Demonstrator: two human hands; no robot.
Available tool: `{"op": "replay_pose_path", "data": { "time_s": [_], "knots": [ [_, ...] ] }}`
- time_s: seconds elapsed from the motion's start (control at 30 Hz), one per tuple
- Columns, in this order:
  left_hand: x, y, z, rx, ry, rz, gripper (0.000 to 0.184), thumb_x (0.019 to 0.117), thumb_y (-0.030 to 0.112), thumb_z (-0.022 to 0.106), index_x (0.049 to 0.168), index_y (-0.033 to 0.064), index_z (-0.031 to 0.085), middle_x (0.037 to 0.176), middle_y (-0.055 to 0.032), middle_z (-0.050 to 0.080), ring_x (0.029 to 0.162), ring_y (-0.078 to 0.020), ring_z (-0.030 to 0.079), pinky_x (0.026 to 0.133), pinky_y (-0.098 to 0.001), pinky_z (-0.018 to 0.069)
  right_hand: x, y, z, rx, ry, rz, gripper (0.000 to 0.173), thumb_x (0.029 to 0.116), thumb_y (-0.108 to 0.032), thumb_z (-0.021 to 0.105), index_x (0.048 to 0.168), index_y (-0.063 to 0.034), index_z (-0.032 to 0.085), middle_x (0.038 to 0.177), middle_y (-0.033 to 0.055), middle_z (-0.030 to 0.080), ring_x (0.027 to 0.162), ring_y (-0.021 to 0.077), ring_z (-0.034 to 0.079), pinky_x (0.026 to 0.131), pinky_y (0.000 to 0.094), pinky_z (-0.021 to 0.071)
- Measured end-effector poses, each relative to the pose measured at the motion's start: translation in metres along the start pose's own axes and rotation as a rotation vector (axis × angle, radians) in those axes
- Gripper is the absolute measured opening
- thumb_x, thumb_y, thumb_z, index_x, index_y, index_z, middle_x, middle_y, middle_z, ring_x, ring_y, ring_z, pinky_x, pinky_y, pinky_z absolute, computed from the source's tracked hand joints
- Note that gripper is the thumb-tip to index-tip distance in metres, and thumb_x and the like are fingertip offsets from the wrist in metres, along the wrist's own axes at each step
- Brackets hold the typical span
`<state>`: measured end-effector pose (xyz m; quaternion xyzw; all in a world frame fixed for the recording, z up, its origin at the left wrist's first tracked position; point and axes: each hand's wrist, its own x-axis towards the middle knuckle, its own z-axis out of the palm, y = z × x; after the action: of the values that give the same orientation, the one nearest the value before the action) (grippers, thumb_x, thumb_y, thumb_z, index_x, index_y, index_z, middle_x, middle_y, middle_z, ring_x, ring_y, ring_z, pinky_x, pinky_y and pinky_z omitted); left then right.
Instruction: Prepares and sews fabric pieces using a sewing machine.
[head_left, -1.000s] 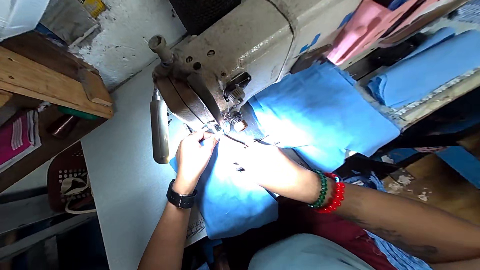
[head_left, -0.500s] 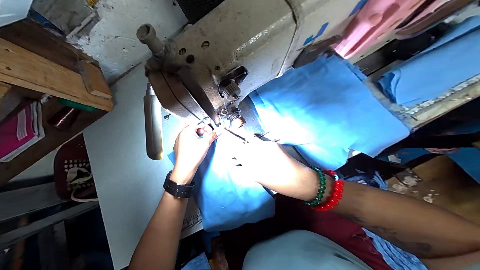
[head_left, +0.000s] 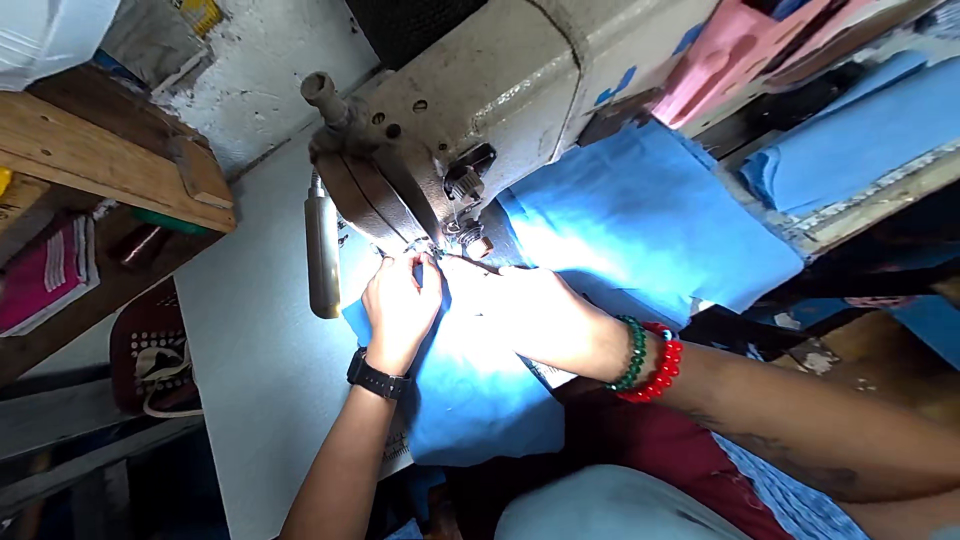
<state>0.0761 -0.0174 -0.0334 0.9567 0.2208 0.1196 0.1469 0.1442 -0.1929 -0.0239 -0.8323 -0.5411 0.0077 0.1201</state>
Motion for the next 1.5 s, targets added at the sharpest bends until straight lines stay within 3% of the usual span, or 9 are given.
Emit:
{"op": "replay_pose_path", "data": {
  "time_s": [0.13,0.2,0.37,0.5,0.6,0.73,0.97,1.17,1.5],
  "knots": [
    [0.007,-0.001,0.0,0.034,-0.005,0.013,0.029,0.0984,0.032,0.056,0.091,0.0099,0.074,0.083,-0.0106,0.069,0.077,-0.0295,0.068,0.063,-0.0523,0.0511,0.001,0.0,0.001,-0.023,0.027,-0.016,0.035,0.0953,-0.014,0.061,0.129,-0.0048,0.066,0.101,0.0125,0.071,0.068,0.0266,0.066,0.05,0.0397,0.0468],
    [0.007,-0.003,-0.001,0.01,-0.009,0.023,0.028,0.1,0.03,0.057,0.095,0.0082,0.073,0.089,-0.0131,0.068,0.082,-0.0314,0.069,0.065,-0.054,0.0525,0.0,0.0,0.002,-0.04,0.037,-0.035,0.031,0.095,-0.012,0.06,0.124,-0.0057,0.069,0.12,0.0117,0.071,0.076,0.0264,0.068,0.055,0.0401,0.0489],
    [-0.018,-0.003,-0.002,-0.028,0.091,0.287,0.024,0.0986,0.025,0.057,0.107,0.0103,0.074,0.119,-0.0115,0.067,0.118,-0.0315,0.059,0.098,-0.0537,0.0453,-0.004,0.009,0.007,0.104,0.108,-0.071,0.04,0.0964,-0.016,0.059,0.135,-0.0067,0.066,0.126,0.0101,0.071,0.079,0.0267,0.07,0.058,0.0436,0.0519],
    [-0.041,-0.003,0.009,-0.012,0.002,0.324,0.042,0.104,0.038,0.049,0.14,0.0229,0.065,0.142,-0.0071,0.06,0.133,-0.0295,0.051,0.105,-0.0554,0.0372,-0.044,0.04,-0.015,0.331,0.435,0.078,0.025,0.0936,-0.015,0.066,0.116,-0.0107,0.076,0.126,0.0084,0.071,0.091,0.0212,0.072,0.071,0.0411,0.0604],
    [-0.041,-0.005,0.011,-0.016,-0.009,0.322,0.042,0.1046,0.037,0.048,0.141,0.0248,0.064,0.143,-0.006,0.059,0.135,-0.0278,0.05,0.107,-0.0545,0.0358,-0.087,0.116,-0.045,0.132,0.65,0.263,0.031,0.1052,-0.02,0.055,0.128,-0.0008,0.065,0.136,0.0219,0.06,0.104,0.0266,0.068,0.084,0.0389,0.0593],
    [-0.038,-0.007,0.011,0.003,-0.004,0.336,0.042,0.1047,0.036,0.047,0.141,0.0239,0.064,0.143,-0.0059,0.059,0.136,-0.0281,0.049,0.107,-0.0543,0.036,-0.109,0.185,-0.054,0.05,0.616,0.512,0.044,0.1078,-0.032,0.051,0.14,-0.003,0.058,0.149,0.0262,0.05,0.127,0.0438,0.057,0.102,0.0579,0.0472],
    [-0.038,-0.006,0.011,0.032,0.0,0.36,0.04,0.1048,0.035,0.047,0.136,0.0226,0.068,0.141,-0.007,0.061,0.135,-0.0287,0.05,0.106,-0.0533,0.0368,-0.115,0.193,-0.02,0.091,0.579,0.549,0.037,0.1047,-0.031,0.057,0.125,-0.0023,0.069,0.137,0.0224,0.062,0.127,0.0424,0.059,0.103,0.062,0.0457],
    [-0.037,-0.006,0.01,0.042,0.004,0.353,0.041,0.1045,0.035,0.046,0.136,0.0221,0.068,0.14,-0.0085,0.061,0.134,-0.0298,0.051,0.105,-0.0546,0.0372,-0.112,0.193,-0.021,0.051,0.704,0.486,0.037,0.105,-0.022,0.056,0.137,-0.0057,0.062,0.146,0.022,0.055,0.136,0.0378,0.054,0.109,0.0515,0.0456],
    [-0.034,-0.005,0.012,0.048,0.02,0.338,0.041,0.105,0.036,0.046,0.137,0.0223,0.067,0.137,-0.0094,0.062,0.132,-0.031,0.052,0.105,-0.0545,0.0376,-0.115,0.195,-0.023,0.052,0.662,0.464,0.045,0.1038,-0.022,0.054,0.146,-0.0054,0.053,0.154,0.0235,0.046,0.137,0.0431,0.05,0.106,0.0591,0.0457]
  ]
}}
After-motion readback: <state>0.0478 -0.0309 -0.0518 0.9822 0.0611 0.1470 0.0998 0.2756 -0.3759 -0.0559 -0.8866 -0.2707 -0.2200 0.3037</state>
